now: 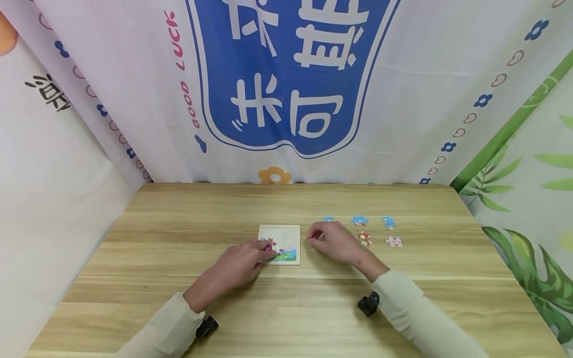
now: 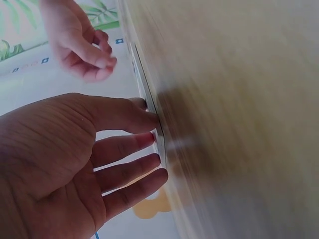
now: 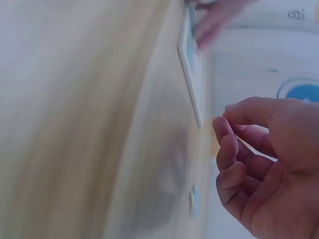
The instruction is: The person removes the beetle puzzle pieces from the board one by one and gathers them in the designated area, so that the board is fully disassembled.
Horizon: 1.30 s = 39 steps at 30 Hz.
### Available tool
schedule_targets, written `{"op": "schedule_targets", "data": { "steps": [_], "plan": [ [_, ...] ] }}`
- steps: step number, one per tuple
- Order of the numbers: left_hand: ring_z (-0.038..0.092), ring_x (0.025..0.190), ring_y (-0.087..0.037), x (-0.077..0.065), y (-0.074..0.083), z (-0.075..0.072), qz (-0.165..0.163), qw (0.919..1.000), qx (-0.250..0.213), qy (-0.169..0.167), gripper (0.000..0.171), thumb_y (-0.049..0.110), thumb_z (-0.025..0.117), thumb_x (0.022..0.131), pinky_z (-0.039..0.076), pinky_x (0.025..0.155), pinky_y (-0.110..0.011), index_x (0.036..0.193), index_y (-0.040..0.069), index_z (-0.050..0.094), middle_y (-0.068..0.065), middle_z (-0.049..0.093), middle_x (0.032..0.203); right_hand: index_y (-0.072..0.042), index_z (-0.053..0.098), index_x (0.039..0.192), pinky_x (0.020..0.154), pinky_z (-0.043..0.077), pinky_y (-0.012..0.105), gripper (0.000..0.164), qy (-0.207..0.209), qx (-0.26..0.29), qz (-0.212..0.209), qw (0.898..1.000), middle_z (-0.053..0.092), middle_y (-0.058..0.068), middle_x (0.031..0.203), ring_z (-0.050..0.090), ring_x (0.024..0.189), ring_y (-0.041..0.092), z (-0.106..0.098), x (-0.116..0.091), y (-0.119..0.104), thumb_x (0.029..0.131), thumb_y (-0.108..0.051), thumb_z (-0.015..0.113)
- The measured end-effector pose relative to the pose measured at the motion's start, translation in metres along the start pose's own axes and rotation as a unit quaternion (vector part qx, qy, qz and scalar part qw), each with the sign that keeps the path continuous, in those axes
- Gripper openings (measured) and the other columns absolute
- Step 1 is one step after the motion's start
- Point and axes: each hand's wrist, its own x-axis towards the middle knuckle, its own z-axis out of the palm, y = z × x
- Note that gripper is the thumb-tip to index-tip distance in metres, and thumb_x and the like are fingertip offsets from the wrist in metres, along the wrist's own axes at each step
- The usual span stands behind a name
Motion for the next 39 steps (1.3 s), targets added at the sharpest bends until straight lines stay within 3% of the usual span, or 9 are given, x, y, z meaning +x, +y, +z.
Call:
{"op": "schedule_targets", "data": {
  "steps": [7, 13, 19, 28, 34, 39],
  "plan": [
    [0.068, 0.111, -0.026, -0.001, 0.0, -0.002, 0.004, 1.0, -0.001, 0.0, 0.027, 0.007, 0.068, 0.099, 0.059, 0.079, -0.041, 0.122, 0.017, 0.078, -0.011, 0.067, 0.134, -0.008, 0.073, 0.101, 0.075, 0.053, 0.03, 0.006, -0.029, 0.028, -0.044, 0.998, 0.068, -0.005, 0.094, 0.061, 0.083, 0.01, 0.031, 0.02, -0.012, 0.098, -0.005, 0.068],
    [0.069, 0.11, -0.027, -0.002, 0.0, -0.003, 0.009, 0.9997, -0.021, 0.006, 0.023, 0.004, 0.07, 0.097, 0.06, 0.079, -0.041, 0.115, 0.013, 0.081, -0.012, 0.069, 0.129, -0.009, 0.072, 0.107, 0.078, 0.054, 0.031, 0.011, -0.047, 0.035, -0.041, 0.997, 0.068, -0.002, 0.097, 0.062, 0.087, 0.011, 0.043, 0.032, -0.016, 0.097, -0.005, 0.07],
    [0.071, 0.104, -0.023, -0.002, -0.001, -0.002, 0.001, 0.9989, -0.045, 0.01, 0.022, -0.001, 0.069, 0.096, 0.06, 0.08, -0.039, 0.109, 0.011, 0.083, -0.004, 0.075, 0.117, -0.007, 0.07, 0.121, 0.085, 0.053, 0.035, 0.026, -0.068, 0.018, -0.033, 0.997, 0.067, -0.001, 0.105, 0.062, 0.096, 0.013, 0.047, 0.039, -0.02, 0.095, -0.008, 0.072],
    [0.068, 0.083, -0.013, -0.002, -0.002, -0.003, 0.007, 0.999, -0.039, 0.022, 0.024, -0.004, 0.069, 0.093, 0.057, 0.066, -0.032, 0.098, 0.014, 0.084, -0.003, 0.077, 0.102, -0.009, 0.071, 0.128, 0.084, 0.05, 0.039, 0.033, -0.09, -0.012, -0.045, 0.995, 0.065, 0.004, 0.111, 0.058, 0.097, 0.019, 0.045, 0.042, -0.025, 0.095, -0.01, 0.072],
    [0.072, 0.091, -0.018, -0.002, -0.004, -0.003, 0.015, 0.999, -0.036, 0.024, 0.02, 0.0, 0.071, 0.094, 0.059, 0.069, -0.034, 0.099, 0.013, 0.085, -0.004, 0.077, 0.107, -0.007, 0.065, 0.139, 0.081, 0.049, 0.035, 0.043, -0.104, -0.024, -0.048, 0.993, 0.063, 0.004, 0.11, 0.055, 0.092, 0.018, 0.044, 0.044, -0.027, 0.096, -0.01, 0.07],
    [0.072, 0.093, -0.02, -0.003, -0.004, -0.004, 0.018, 0.9986, -0.042, 0.027, 0.015, 0.004, 0.072, 0.095, 0.059, 0.071, -0.035, 0.099, 0.012, 0.085, -0.005, 0.077, 0.105, -0.005, 0.066, 0.135, 0.078, 0.048, 0.034, 0.041, -0.112, -0.038, -0.071, 0.99, 0.062, 0.003, 0.105, 0.054, 0.09, 0.02, 0.045, 0.047, -0.028, 0.095, -0.005, 0.067]
  ]
}}
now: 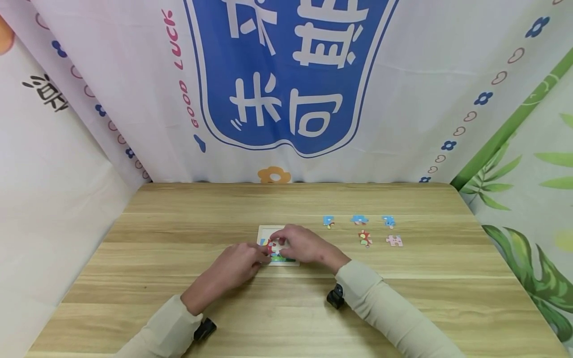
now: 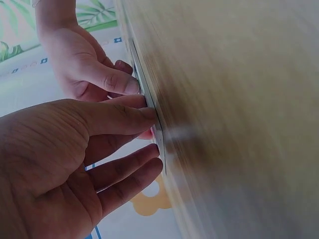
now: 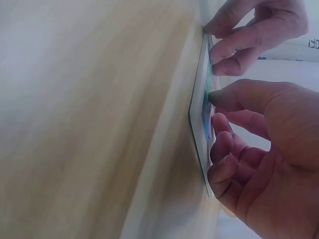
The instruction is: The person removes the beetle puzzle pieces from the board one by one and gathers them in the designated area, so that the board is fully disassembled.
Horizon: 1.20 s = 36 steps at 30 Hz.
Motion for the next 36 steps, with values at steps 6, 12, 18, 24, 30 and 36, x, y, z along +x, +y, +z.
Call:
{"op": "schedule_targets", "data": {
  "steps": [6, 12, 18, 24, 30, 36],
  "plan": [
    [0.07, 0.083, -0.015, 0.001, 0.0, -0.001, 0.002, 1.0, 0.003, 0.003, 0.018, 0.001, 0.072, 0.094, 0.056, 0.064, -0.031, 0.095, 0.013, 0.085, -0.005, 0.077, 0.1, -0.003, 0.066, 0.135, 0.078, 0.048, 0.033, 0.04, -0.005, 0.005, 0.002, 1.0, 0.063, 0.003, 0.108, 0.055, 0.091, 0.019, 0.0, 0.002, -0.001, 0.095, -0.004, 0.067],
    [0.065, 0.077, -0.01, 0.002, 0.0, 0.0, 0.003, 1.0, 0.005, 0.002, 0.019, 0.0, 0.072, 0.094, 0.049, 0.059, -0.026, 0.094, 0.014, 0.085, -0.003, 0.077, 0.098, -0.003, 0.066, 0.133, 0.072, 0.049, 0.031, 0.039, -0.001, 0.017, 0.011, 1.0, 0.063, 0.003, 0.107, 0.054, 0.083, 0.015, 0.001, 0.003, -0.003, 0.095, -0.002, 0.069],
    [0.06, 0.073, -0.008, 0.0, 0.001, 0.003, -0.007, 1.0, -0.002, -0.002, 0.025, -0.005, 0.07, 0.092, 0.046, 0.058, -0.024, 0.1, 0.014, 0.085, -0.003, 0.077, 0.097, -0.003, 0.067, 0.13, 0.073, 0.049, 0.031, 0.038, 0.013, 0.032, 0.016, 0.999, 0.062, 0.005, 0.107, 0.054, 0.083, 0.016, 0.002, 0.003, -0.004, 0.092, 0.0, 0.071],
    [0.056, 0.068, -0.006, -0.001, 0.0, 0.002, -0.015, 0.9998, 0.015, 0.005, 0.026, -0.002, 0.071, 0.092, 0.043, 0.053, -0.023, 0.101, 0.017, 0.085, -0.001, 0.077, 0.097, -0.007, 0.069, 0.12, 0.077, 0.053, 0.031, 0.025, 0.04, 0.038, 0.016, 0.998, 0.066, 0.002, 0.108, 0.061, 0.087, 0.014, 0.001, 0.006, -0.005, 0.095, -0.003, 0.067],
    [0.042, 0.061, -0.007, -0.002, 0.0, 0.0, -0.023, 0.9996, 0.015, 0.002, 0.029, -0.003, 0.069, 0.093, 0.034, 0.049, -0.024, 0.102, 0.019, 0.086, -0.002, 0.074, 0.089, -0.014, 0.071, 0.105, 0.072, 0.053, 0.031, 0.007, 0.062, 0.049, 0.024, 0.997, 0.07, -0.006, 0.096, 0.062, 0.08, 0.01, 0.003, 0.011, -0.008, 0.104, -0.015, 0.064],
    [0.046, 0.063, -0.007, -0.002, 0.0, -0.001, -0.02, 0.9997, 0.013, -0.001, 0.025, 0.001, 0.071, 0.094, 0.037, 0.049, -0.024, 0.102, 0.019, 0.085, -0.002, 0.076, 0.095, -0.018, 0.07, 0.101, 0.071, 0.051, 0.031, 0.006, 0.079, 0.03, 0.035, 0.996, 0.069, -0.01, 0.092, 0.061, 0.078, 0.007, 0.005, 0.013, -0.009, 0.103, -0.016, 0.065]
  ]
}}
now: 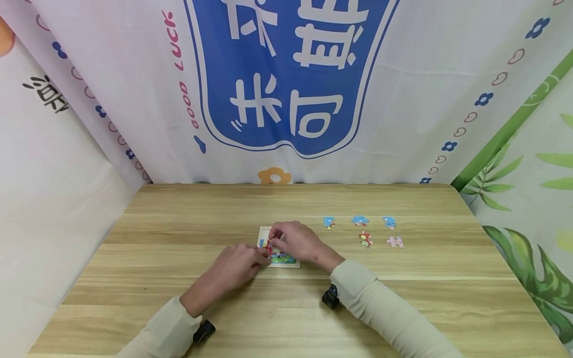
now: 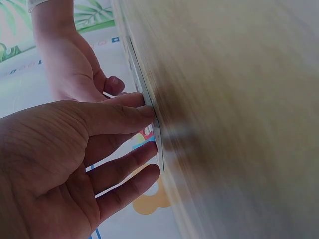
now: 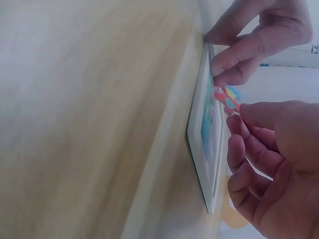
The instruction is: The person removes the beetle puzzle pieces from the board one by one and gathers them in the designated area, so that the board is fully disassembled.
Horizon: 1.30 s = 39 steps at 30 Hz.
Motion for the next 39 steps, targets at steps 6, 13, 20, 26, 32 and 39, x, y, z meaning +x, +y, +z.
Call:
{"op": "schedule_targets", "data": {
  "steps": [6, 13, 20, 26, 32, 39],
  "plan": [
    [0.049, 0.065, -0.006, 0.0, 0.0, 0.0, -0.003, 1.0, -0.003, -0.001, 0.023, 0.001, 0.072, 0.094, 0.038, 0.05, -0.024, 0.103, 0.018, 0.085, -0.004, 0.077, 0.1, -0.016, 0.068, 0.098, 0.065, 0.05, 0.029, 0.007, 0.004, -0.013, -0.004, 1.0, 0.068, -0.008, 0.091, 0.058, 0.071, 0.007, 0.002, 0.002, -0.002, 0.103, -0.014, 0.063],
    [0.044, 0.062, -0.007, 0.0, 0.0, 0.001, 0.003, 1.0, -0.007, 0.005, 0.025, -0.001, 0.07, 0.094, 0.036, 0.049, -0.024, 0.102, 0.017, 0.085, -0.004, 0.075, 0.093, -0.015, 0.066, 0.098, 0.063, 0.05, 0.028, 0.008, 0.007, -0.016, 0.014, 1.0, 0.067, -0.007, 0.088, 0.058, 0.068, 0.007, 0.005, 0.002, -0.004, 0.104, -0.014, 0.062],
    [0.059, 0.068, -0.01, -0.001, 0.0, 0.002, 0.011, 0.9999, -0.001, 0.009, 0.016, 0.006, 0.072, 0.096, 0.042, 0.051, -0.025, 0.1, 0.015, 0.085, -0.003, 0.076, 0.095, -0.014, 0.066, 0.099, 0.063, 0.051, 0.028, 0.008, 0.011, -0.003, 0.023, 1.0, 0.066, -0.006, 0.089, 0.058, 0.069, 0.009, 0.004, 0.0, -0.003, 0.105, -0.013, 0.06],
    [0.065, 0.073, -0.013, 0.0, 0.001, 0.002, 0.01, 0.9999, 0.007, -0.001, 0.017, 0.006, 0.072, 0.096, 0.046, 0.053, -0.026, 0.101, 0.015, 0.085, 0.001, 0.074, 0.096, -0.015, 0.064, 0.097, 0.065, 0.048, 0.03, 0.008, 0.022, 0.0, 0.029, 0.999, 0.066, -0.007, 0.092, 0.056, 0.072, 0.011, -0.003, -0.005, -0.001, 0.105, -0.015, 0.062],
    [0.071, 0.087, -0.018, 0.001, 0.001, 0.002, 0.006, 1.0, 0.0, -0.003, 0.019, 0.004, 0.071, 0.096, 0.052, 0.06, -0.026, 0.105, 0.014, 0.084, 0.0, 0.076, 0.108, -0.015, 0.065, 0.096, 0.065, 0.049, 0.031, 0.009, 0.023, 0.004, 0.039, 0.999, 0.066, -0.007, 0.091, 0.057, 0.073, 0.012, -0.014, -0.014, 0.007, 0.105, -0.015, 0.062],
    [0.072, 0.094, -0.02, 0.002, 0.001, 0.001, 0.007, 0.9999, -0.008, -0.006, 0.016, 0.005, 0.072, 0.096, 0.057, 0.069, -0.029, 0.107, 0.011, 0.083, -0.001, 0.076, 0.111, -0.015, 0.066, 0.095, 0.068, 0.05, 0.033, 0.009, 0.019, 0.004, 0.028, 0.999, 0.067, -0.005, 0.089, 0.058, 0.075, 0.013, -0.032, -0.027, 0.021, 0.104, -0.014, 0.062]
  ]
}}
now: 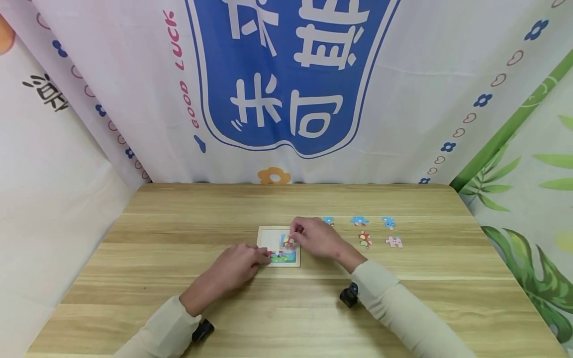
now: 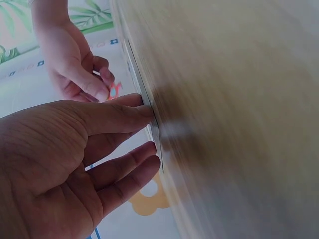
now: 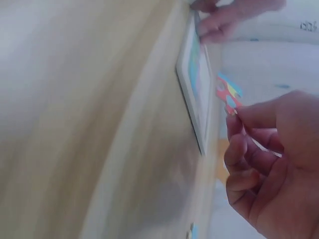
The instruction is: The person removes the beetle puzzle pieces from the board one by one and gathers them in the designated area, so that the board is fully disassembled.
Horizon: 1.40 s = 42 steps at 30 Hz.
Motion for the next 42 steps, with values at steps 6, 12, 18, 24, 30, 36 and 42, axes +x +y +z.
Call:
{"op": "schedule_targets", "data": {
  "steps": [6, 12, 18, 24, 30, 36, 42],
  "plan": [
    [0.072, 0.101, -0.022, -0.002, 0.001, 0.001, 0.01, 0.9999, 0.004, 0.005, 0.018, 0.005, 0.071, 0.097, 0.059, 0.081, -0.036, 0.11, 0.009, 0.082, -0.005, 0.075, 0.114, -0.016, 0.066, 0.096, 0.068, 0.049, 0.034, 0.009, -0.008, -0.003, 0.021, 1.0, 0.065, -0.004, 0.09, 0.057, 0.077, 0.016, -0.019, -0.011, 0.014, 0.104, -0.013, 0.063],
    [0.071, 0.103, -0.025, -0.003, 0.001, 0.002, 0.018, 0.9998, 0.011, -0.006, 0.025, 0.003, 0.067, 0.099, 0.058, 0.084, -0.039, 0.117, 0.015, 0.081, -0.006, 0.074, 0.118, -0.014, 0.067, 0.096, 0.067, 0.049, 0.033, 0.008, -0.006, -0.004, 0.028, 1.0, 0.065, -0.003, 0.09, 0.057, 0.077, 0.016, -0.036, -0.025, 0.029, 0.104, -0.013, 0.063],
    [0.071, 0.098, -0.024, -0.004, 0.001, 0.001, 0.031, 0.9988, 0.039, -0.008, 0.029, 0.002, 0.067, 0.098, 0.059, 0.078, -0.038, 0.117, 0.019, 0.081, -0.005, 0.073, 0.12, -0.01, 0.069, 0.094, 0.067, 0.046, 0.032, 0.009, -0.011, -0.005, 0.014, 1.0, 0.068, -0.001, 0.087, 0.057, 0.077, 0.016, -0.054, -0.035, 0.044, 0.102, -0.01, 0.065],
    [0.07, 0.094, -0.023, -0.005, 0.001, 0.0, 0.037, 0.9983, 0.045, -0.009, 0.03, 0.001, 0.066, 0.098, 0.058, 0.074, -0.036, 0.118, 0.02, 0.081, -0.004, 0.072, 0.12, -0.008, 0.069, 0.094, 0.065, 0.044, 0.029, 0.009, -0.033, -0.012, 0.029, 0.999, 0.066, 0.0, 0.083, 0.054, 0.073, 0.015, -0.059, -0.038, 0.055, 0.101, -0.005, 0.064],
    [0.069, 0.095, -0.023, -0.006, 0.0, 0.001, 0.034, 0.9987, 0.036, -0.007, 0.031, 0.0, 0.066, 0.098, 0.058, 0.075, -0.036, 0.118, 0.019, 0.081, -0.004, 0.072, 0.121, -0.008, 0.07, 0.093, 0.066, 0.044, 0.03, 0.01, -0.043, -0.013, 0.052, 0.998, 0.066, 0.001, 0.082, 0.054, 0.073, 0.016, -0.061, -0.039, 0.063, 0.1, -0.004, 0.063],
    [0.07, 0.098, -0.023, -0.006, -0.001, 0.002, 0.032, 0.9991, 0.027, -0.004, 0.034, -0.004, 0.065, 0.097, 0.058, 0.076, -0.036, 0.117, 0.018, 0.081, -0.004, 0.072, 0.12, -0.008, 0.07, 0.093, 0.065, 0.043, 0.03, 0.011, -0.046, -0.016, 0.068, 0.997, 0.065, 0.001, 0.082, 0.053, 0.072, 0.015, -0.059, -0.037, 0.066, 0.101, -0.006, 0.062],
    [0.069, 0.098, -0.023, -0.006, -0.001, 0.002, 0.03, 0.9994, 0.018, -0.001, 0.033, -0.004, 0.064, 0.098, 0.058, 0.076, -0.035, 0.116, 0.017, 0.081, -0.003, 0.072, 0.121, -0.008, 0.07, 0.092, 0.068, 0.044, 0.032, 0.012, -0.045, -0.032, 0.064, 0.996, 0.065, 0.0, 0.082, 0.053, 0.073, 0.014, -0.055, -0.036, 0.064, 0.1, -0.004, 0.062]
  ]
}}
